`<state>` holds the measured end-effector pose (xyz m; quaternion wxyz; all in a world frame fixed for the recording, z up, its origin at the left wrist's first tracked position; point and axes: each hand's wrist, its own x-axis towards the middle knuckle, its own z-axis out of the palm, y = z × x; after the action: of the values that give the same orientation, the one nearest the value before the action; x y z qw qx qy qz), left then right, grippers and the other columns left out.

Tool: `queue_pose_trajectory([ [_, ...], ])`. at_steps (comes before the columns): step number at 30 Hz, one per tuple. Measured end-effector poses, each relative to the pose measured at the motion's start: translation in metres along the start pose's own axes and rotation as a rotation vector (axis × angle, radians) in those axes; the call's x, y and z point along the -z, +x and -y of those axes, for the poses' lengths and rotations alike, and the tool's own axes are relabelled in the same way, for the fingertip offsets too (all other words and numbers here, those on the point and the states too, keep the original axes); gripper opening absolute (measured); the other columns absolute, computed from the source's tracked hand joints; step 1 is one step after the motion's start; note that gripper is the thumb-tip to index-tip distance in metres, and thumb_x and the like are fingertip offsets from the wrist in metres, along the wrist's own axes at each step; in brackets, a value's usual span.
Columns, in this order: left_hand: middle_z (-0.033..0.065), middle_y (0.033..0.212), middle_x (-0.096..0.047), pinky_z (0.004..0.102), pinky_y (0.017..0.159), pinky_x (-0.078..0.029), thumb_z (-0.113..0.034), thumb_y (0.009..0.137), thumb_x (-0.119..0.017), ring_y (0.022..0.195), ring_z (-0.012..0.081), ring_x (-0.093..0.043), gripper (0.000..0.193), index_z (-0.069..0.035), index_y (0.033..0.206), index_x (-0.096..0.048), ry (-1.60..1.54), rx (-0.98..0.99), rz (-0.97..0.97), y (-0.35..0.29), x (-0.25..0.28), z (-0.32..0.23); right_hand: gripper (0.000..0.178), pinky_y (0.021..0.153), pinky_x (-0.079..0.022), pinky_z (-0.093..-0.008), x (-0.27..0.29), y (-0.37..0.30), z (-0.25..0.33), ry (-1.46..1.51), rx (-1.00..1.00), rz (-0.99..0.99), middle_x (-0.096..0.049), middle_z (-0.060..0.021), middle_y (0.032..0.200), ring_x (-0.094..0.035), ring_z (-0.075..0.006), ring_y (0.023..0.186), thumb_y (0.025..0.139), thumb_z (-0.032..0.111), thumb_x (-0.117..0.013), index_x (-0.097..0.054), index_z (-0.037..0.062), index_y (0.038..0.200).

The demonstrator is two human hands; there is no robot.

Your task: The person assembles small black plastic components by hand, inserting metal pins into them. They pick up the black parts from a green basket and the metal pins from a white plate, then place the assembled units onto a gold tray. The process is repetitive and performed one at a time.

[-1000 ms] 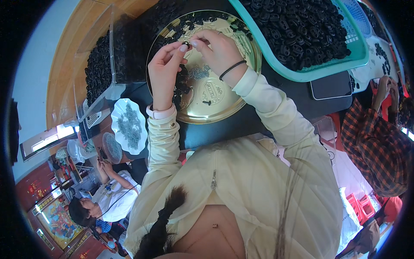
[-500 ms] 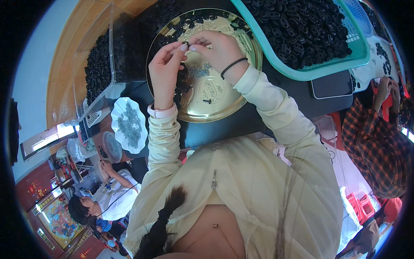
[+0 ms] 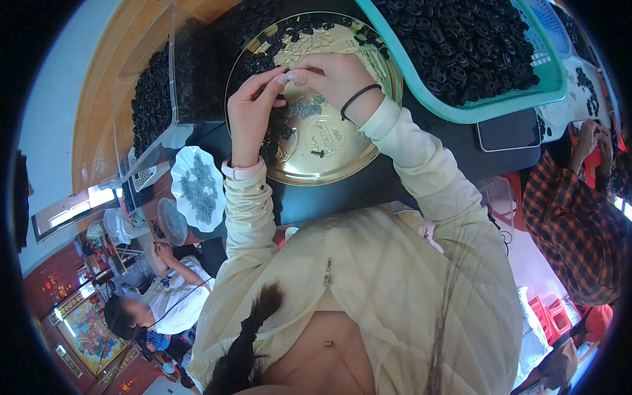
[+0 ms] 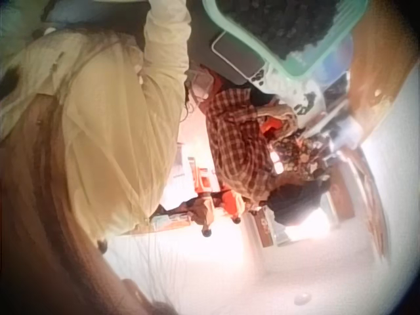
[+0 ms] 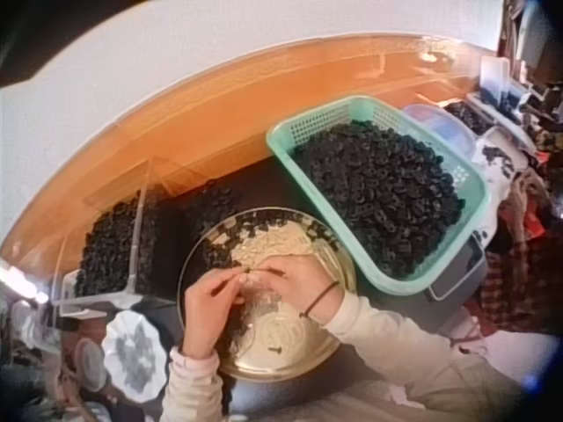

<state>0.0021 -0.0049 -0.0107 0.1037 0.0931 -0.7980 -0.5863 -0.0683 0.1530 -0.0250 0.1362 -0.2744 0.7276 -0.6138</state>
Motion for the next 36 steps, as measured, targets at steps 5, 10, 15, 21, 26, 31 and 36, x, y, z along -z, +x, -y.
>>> queue_pose_trajectory([
  [5,0.0051,0.092,-0.065,0.0205,0.059,-0.051,-0.013,0.087,-0.06,0.075,0.008,-0.06,0.021,-0.006,0.106,-0.065,0.045,-0.021,-0.022,0.003,-0.005,-0.002,0.025,0.065,-0.051,-0.0204,0.003,0.004,-0.008,0.254,-0.191,-0.013,-0.065,-0.0042,0.082,-0.06,-0.0094,0.067,0.086,0.015,-0.062,-0.062,0.0041,0.109],
  [10,0.0083,0.098,-0.064,0.0297,0.073,-0.05,-0.013,0.086,-0.056,0.087,0.0234,-0.063,0.022,-0.012,0.107,-0.064,0.866,-0.403,-0.223,0.047,0.037,0.027,0.026,0.067,-0.052,-0.0219,0.008,0.01,-0.016,0.198,-0.146,-0.077,-0.065,-0.0045,0.089,-0.063,-0.0104,0.076,0.088,0.014,-0.059,-0.06,0.0049,0.112],
  [15,0.0093,0.099,-0.062,0.0331,0.072,-0.049,-0.013,0.082,-0.059,0.083,0.027,-0.062,0.022,-0.014,0.104,-0.064,1.03,-0.355,-0.161,0.058,0.044,0.027,0.018,0.059,-0.05,-0.0212,0.005,0.012,-0.018,0.284,-0.14,-0.153,-0.064,-0.0047,0.082,-0.06,-0.0095,0.068,0.084,0.013,-0.062,-0.061,0.0056,0.1],
  [21,0.0048,0.095,-0.067,0.0203,0.057,-0.043,-0.019,0.085,-0.061,0.065,0.0101,-0.058,0.022,-0.009,0.105,-0.063,0.335,0.02,-0.102,0.045,0.034,0.003,0.022,0.062,-0.052,-0.0233,0.006,0.012,-0.016,0.244,-0.157,-0.169,-0.064,-0.0063,0.089,-0.063,-0.0117,0.075,0.083,0.016,-0.064,-0.057,0.0038,0.1],
  [26,0.0049,0.098,-0.067,0.0152,0.053,-0.037,-0.02,0.088,-0.059,0.064,0.0038,-0.055,0.028,-0.002,0.109,-0.06,-0.104,0.132,0.049,0.029,0.026,-0.009,0.024,0.06,-0.052,-0.0239,0.003,0.013,-0.023,0.203,-0.104,-0.184,-0.063,-0.0067,0.095,-0.064,-0.013,0.074,0.083,0.017,-0.064,-0.058,0.0057,0.102],
  [31,0.0057,0.098,-0.067,0.0155,0.052,-0.037,-0.019,0.087,-0.06,0.064,0.0041,-0.056,0.03,-0.003,0.112,-0.06,-0.205,0.144,0.081,0.019,0.015,-0.01,0.022,0.059,-0.05,-0.0236,0.002,0.008,-0.013,0.178,-0.062,-0.129,-0.063,-0.0042,0.093,-0.062,-0.0105,0.069,0.084,0.021,-0.063,-0.062,0.0112,0.103],
  [36,0.0038,0.092,-0.067,0.0162,0.053,-0.039,-0.018,0.085,-0.063,0.065,0.005,-0.057,0.029,-0.003,0.11,-0.062,-0.233,0.138,0.05,0.015,0.009,-0.012,0.021,0.057,-0.048,-0.023,-0.001,0.008,-0.02,0.171,-0.045,-0.099,-0.064,-0.002,0.08,-0.059,-0.0089,0.062,0.084,0.025,-0.064,-0.066,0.0108,0.099],
])
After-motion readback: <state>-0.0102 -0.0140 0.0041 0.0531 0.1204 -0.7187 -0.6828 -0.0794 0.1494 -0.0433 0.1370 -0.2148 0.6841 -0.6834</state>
